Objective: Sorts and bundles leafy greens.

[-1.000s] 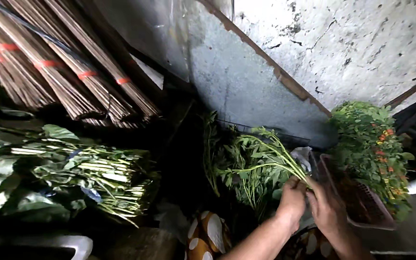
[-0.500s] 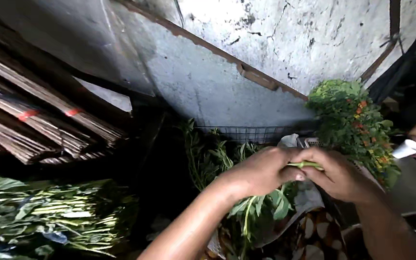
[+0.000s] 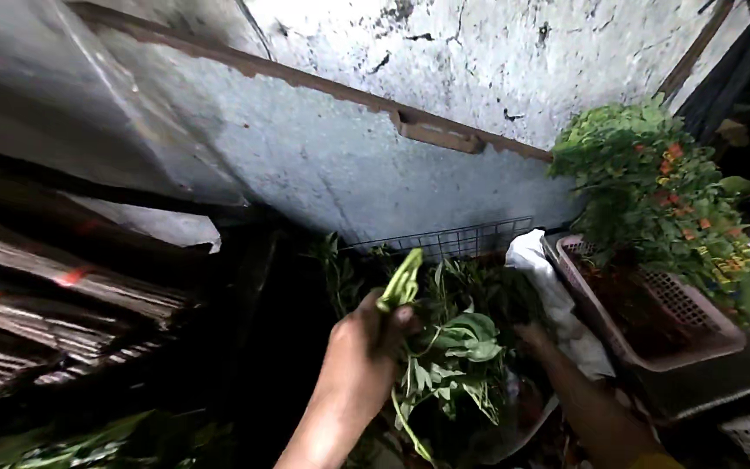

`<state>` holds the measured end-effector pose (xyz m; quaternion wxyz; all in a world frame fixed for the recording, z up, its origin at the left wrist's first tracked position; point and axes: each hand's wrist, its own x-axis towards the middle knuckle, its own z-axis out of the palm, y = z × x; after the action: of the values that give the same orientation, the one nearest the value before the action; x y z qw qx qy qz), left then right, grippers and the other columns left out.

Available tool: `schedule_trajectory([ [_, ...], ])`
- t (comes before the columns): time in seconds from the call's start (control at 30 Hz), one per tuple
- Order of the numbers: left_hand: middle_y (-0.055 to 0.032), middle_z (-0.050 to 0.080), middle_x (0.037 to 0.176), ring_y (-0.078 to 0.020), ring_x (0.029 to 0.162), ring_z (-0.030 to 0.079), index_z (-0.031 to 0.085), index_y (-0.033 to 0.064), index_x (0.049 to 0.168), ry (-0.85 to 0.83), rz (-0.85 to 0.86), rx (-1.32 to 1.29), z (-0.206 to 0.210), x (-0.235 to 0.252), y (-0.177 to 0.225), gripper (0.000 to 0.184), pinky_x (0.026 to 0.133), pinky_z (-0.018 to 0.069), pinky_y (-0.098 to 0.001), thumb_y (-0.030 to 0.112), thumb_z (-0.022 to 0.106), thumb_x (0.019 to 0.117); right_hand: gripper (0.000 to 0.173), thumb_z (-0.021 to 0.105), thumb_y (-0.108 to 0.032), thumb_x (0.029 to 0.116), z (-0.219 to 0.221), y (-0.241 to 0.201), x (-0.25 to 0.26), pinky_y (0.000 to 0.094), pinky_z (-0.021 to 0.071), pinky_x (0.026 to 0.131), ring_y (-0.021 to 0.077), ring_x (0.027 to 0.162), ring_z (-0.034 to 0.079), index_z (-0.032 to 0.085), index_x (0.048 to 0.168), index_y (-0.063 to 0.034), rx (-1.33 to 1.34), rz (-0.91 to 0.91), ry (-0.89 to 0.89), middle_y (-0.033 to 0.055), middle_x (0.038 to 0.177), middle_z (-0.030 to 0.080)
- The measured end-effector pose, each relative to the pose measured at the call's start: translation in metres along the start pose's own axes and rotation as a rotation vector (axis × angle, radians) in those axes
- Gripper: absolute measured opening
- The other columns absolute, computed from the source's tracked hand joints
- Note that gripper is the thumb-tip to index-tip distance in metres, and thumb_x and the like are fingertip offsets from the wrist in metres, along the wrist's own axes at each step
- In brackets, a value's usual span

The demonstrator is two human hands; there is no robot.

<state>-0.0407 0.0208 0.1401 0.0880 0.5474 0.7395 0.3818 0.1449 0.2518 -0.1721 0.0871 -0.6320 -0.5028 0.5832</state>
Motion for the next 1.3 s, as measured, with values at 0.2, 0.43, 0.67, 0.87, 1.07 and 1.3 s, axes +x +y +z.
schedule_trajectory([
  [0.2, 0.0114, 0.062, 0.074, 0.0011, 0.060, 0.060, 0.062, 0.0083, 0.108, 0.120, -0.012, -0.140, -0.007, -0.009, 0.009, 0.017, 0.055, 0.0542, -0.0183, 0.022, 0.054, 0.1023, 0.061, 0.061, -0.042, 0.0994, 0.033, 0.060, 0.011, 0.0591, 0.0443, 0.109, 0.0409, 0.133, 0.055, 0.056, 0.140, 0.0033, -0.483, 0.080, 0.057, 0.0261, 0.141, 0.058],
  [0.43, 0.0017, 0.074, 0.090, -0.0060, 0.082, 0.070, 0.071, 0.0085, 0.107, -0.154, -0.208, -0.154, 0.055, 0.003, -0.003, 0.033, 0.077, 0.0606, -0.0288, 0.014, 0.086, 0.0779, 0.048, 0.053, -0.036, 0.1059, 0.017, 0.048, 0.020, 0.0515, 0.0536, 0.094, 0.0338, 0.112, 0.064, 0.059, 0.134, 0.0029, 0.063, 0.153, -0.024, 0.0233, 0.127, 0.063],
  [0.67, -0.0022, 0.070, 0.088, -0.0076, 0.063, 0.060, 0.071, 0.0070, 0.109, -0.514, -0.347, -0.216, 0.097, 0.036, -0.037, 0.025, 0.060, 0.0518, -0.0264, 0.014, 0.080, 0.0867, 0.064, 0.063, -0.030, 0.1025, -0.039, -0.005, -0.081, 0.0503, 0.0542, 0.097, 0.0331, 0.113, 0.065, 0.035, 0.153, -0.0017, 0.038, -0.229, -0.116, 0.0244, 0.133, 0.060],
  [0.87, 0.0031, 0.068, 0.082, -0.0018, 0.054, 0.050, 0.071, 0.0078, 0.104, -0.672, -0.322, -0.335, 0.102, 0.041, -0.033, 0.016, 0.051, 0.0436, -0.0197, 0.008, 0.076, 0.0895, 0.104, 0.089, -0.011, 0.0698, -0.079, -0.007, -0.176, 0.0416, 0.0551, 0.098, 0.0265, 0.118, 0.062, 0.029, 0.154, -0.0035, -0.226, -0.639, -0.325, 0.0210, 0.141, 0.052],
  [1.07, -0.0003, 0.067, 0.086, -0.0063, 0.065, 0.056, 0.071, 0.0079, 0.103, -0.750, -0.224, -0.142, 0.109, 0.035, -0.019, 0.014, 0.063, 0.0487, -0.0276, 0.018, 0.074, 0.0932, 0.095, 0.089, -0.015, 0.0708, -0.073, -0.010, -0.194, 0.0461, 0.0456, 0.111, 0.0342, 0.134, 0.050, 0.040, 0.151, -0.0001, -0.316, -0.806, -0.298, 0.0252, 0.147, 0.047],
  [1.3, -0.0113, 0.068, 0.100, -0.0226, 0.091, 0.065, 0.069, 0.0051, 0.108, -0.853, -0.159, 0.126, 0.113, 0.033, -0.020, 0.021, 0.085, 0.0532, -0.0462, 0.024, 0.069, 0.0974, 0.057, 0.082, -0.029, 0.0847, -0.059, -0.003, -0.202, 0.0456, 0.0528, 0.101, 0.0267, 0.114, 0.064, 0.063, 0.132, -0.0032, -0.350, -0.763, -0.196, 0.0166, 0.127, 0.064],
])
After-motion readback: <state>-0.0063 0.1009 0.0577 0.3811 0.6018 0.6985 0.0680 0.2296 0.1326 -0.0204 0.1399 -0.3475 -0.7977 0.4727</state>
